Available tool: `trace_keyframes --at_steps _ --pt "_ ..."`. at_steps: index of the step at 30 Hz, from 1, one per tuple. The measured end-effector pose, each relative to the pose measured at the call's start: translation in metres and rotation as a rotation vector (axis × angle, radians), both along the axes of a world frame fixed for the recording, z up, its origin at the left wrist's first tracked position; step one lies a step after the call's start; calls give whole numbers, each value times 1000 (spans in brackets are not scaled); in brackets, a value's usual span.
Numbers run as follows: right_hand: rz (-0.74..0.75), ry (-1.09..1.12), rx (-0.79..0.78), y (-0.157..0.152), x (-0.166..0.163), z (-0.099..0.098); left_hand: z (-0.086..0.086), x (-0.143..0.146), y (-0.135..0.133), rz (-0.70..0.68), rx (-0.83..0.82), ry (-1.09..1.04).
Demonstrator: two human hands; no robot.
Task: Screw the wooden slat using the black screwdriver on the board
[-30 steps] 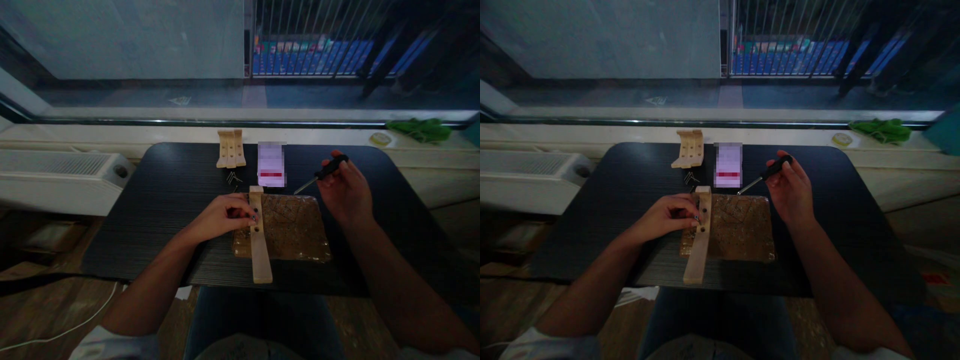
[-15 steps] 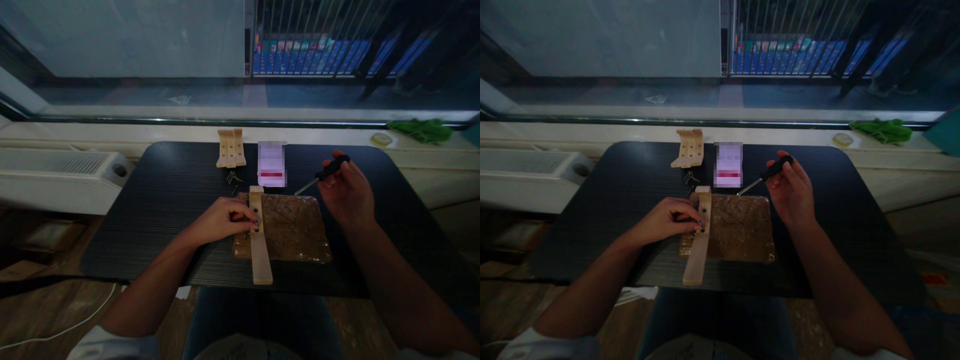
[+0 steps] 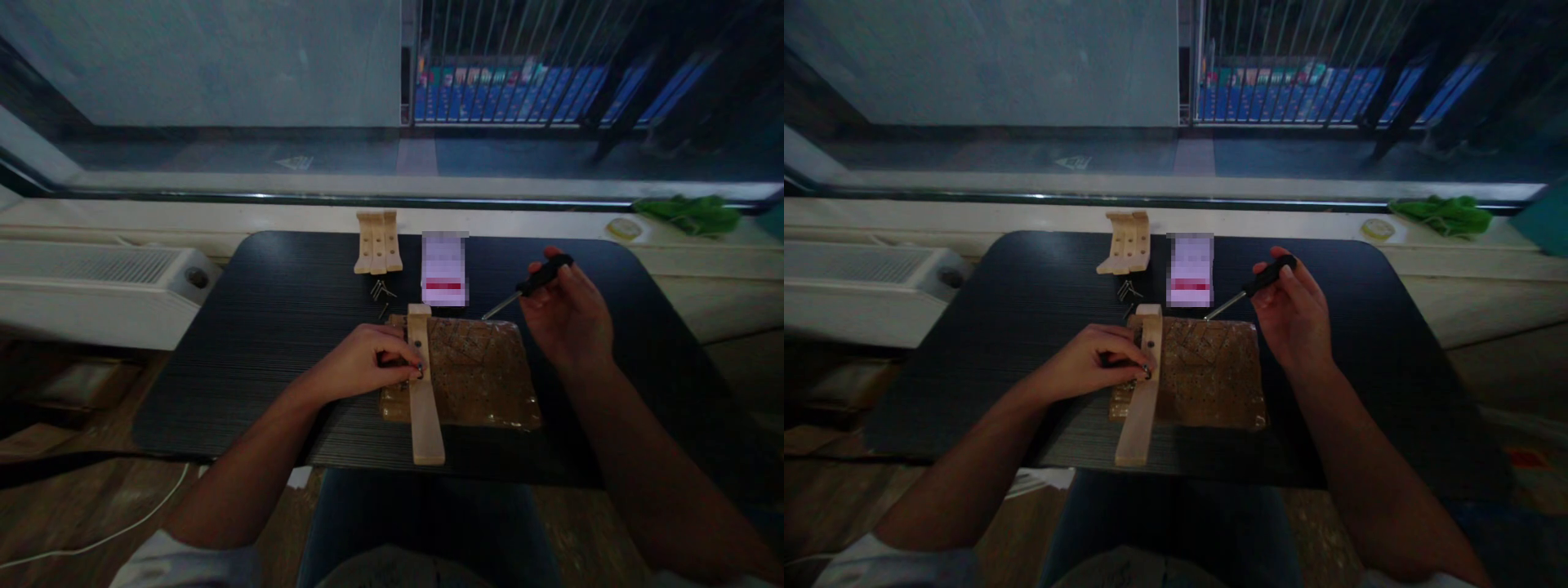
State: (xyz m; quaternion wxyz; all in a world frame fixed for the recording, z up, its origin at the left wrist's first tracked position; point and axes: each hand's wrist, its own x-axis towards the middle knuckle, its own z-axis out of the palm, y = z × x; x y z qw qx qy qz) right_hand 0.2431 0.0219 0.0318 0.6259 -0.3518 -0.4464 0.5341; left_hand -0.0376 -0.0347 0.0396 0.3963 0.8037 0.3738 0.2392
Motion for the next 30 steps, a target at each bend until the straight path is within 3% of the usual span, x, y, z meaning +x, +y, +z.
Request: trace_keyframes --at_steps 13,20,24,30 --pt "5 32 -5 -4 -6 6 0 2 -2 -47 0 -28" --pt "-10 -177 164 -23 -17 25 1 2 -1 -62 73 -9" --pt "86 -261 236 -39 -33 34 1 2 0 -68 78 -11" --pt "232 -433 480 -56 -54 39 1 3 0 -65 42 -38"
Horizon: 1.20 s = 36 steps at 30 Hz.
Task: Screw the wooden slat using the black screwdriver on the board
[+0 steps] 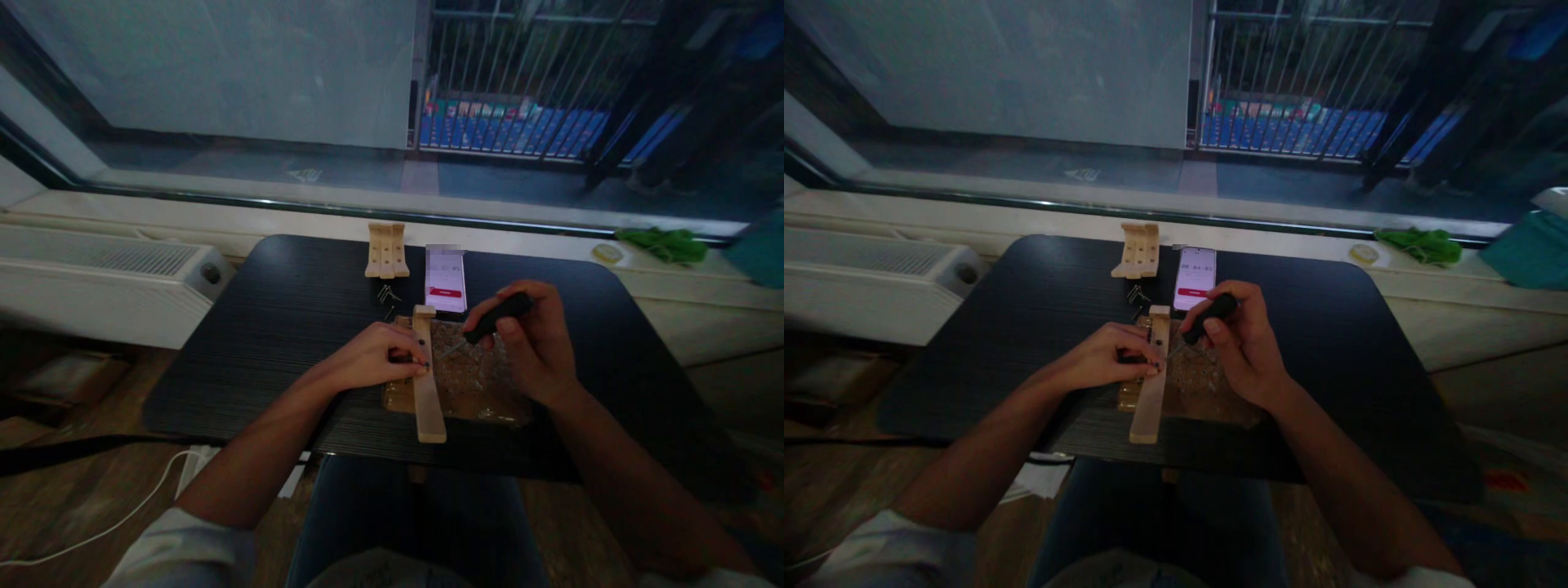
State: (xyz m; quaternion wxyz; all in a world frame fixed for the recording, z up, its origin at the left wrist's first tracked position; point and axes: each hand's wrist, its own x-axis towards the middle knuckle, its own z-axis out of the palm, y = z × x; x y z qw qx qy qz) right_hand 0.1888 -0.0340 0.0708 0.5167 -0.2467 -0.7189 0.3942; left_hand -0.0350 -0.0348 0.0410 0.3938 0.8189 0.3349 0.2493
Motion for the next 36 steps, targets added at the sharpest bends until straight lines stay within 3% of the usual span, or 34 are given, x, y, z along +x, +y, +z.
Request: trace_keyframes --at_steps 9,27,36 --pt "93 -150 148 2 -12 4 0 0 0 -3 -2 -7" --pt "205 -289 269 5 -11 13 0 0 0 -7 26 -17" --pt "340 -374 357 13 -12 26 -1 0 -1 -9 -10 -32"
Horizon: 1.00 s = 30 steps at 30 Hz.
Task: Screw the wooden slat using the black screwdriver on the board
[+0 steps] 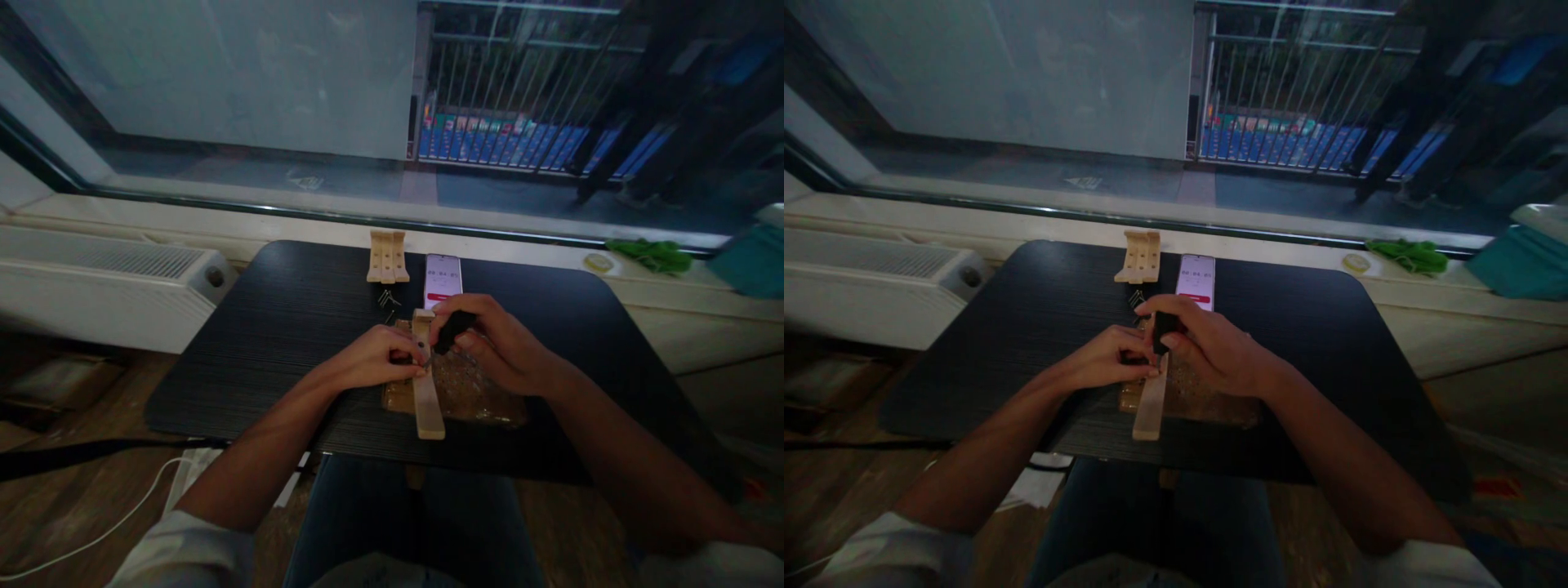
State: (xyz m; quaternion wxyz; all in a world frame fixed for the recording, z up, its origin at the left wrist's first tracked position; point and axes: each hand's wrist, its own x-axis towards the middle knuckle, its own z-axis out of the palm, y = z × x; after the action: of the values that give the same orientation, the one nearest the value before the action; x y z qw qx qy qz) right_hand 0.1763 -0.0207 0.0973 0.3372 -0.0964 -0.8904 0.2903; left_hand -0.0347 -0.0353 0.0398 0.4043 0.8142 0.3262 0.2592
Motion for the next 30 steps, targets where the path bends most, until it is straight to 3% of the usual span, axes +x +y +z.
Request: trace_keyframes --at_steps 8,13,17,30 --pt "27 -79 -11 0 -4 5 -4 1 -1 27 21 0" --pt "-98 76 -6 -5 -12 -14 -4 1 -3 43 23 -2" --pt "-213 68 29 -6 -21 -25 -4 1 -8 90 32 19" --pt "-332 294 110 -1 -33 -48 -13 5 -13 171 82 -28"
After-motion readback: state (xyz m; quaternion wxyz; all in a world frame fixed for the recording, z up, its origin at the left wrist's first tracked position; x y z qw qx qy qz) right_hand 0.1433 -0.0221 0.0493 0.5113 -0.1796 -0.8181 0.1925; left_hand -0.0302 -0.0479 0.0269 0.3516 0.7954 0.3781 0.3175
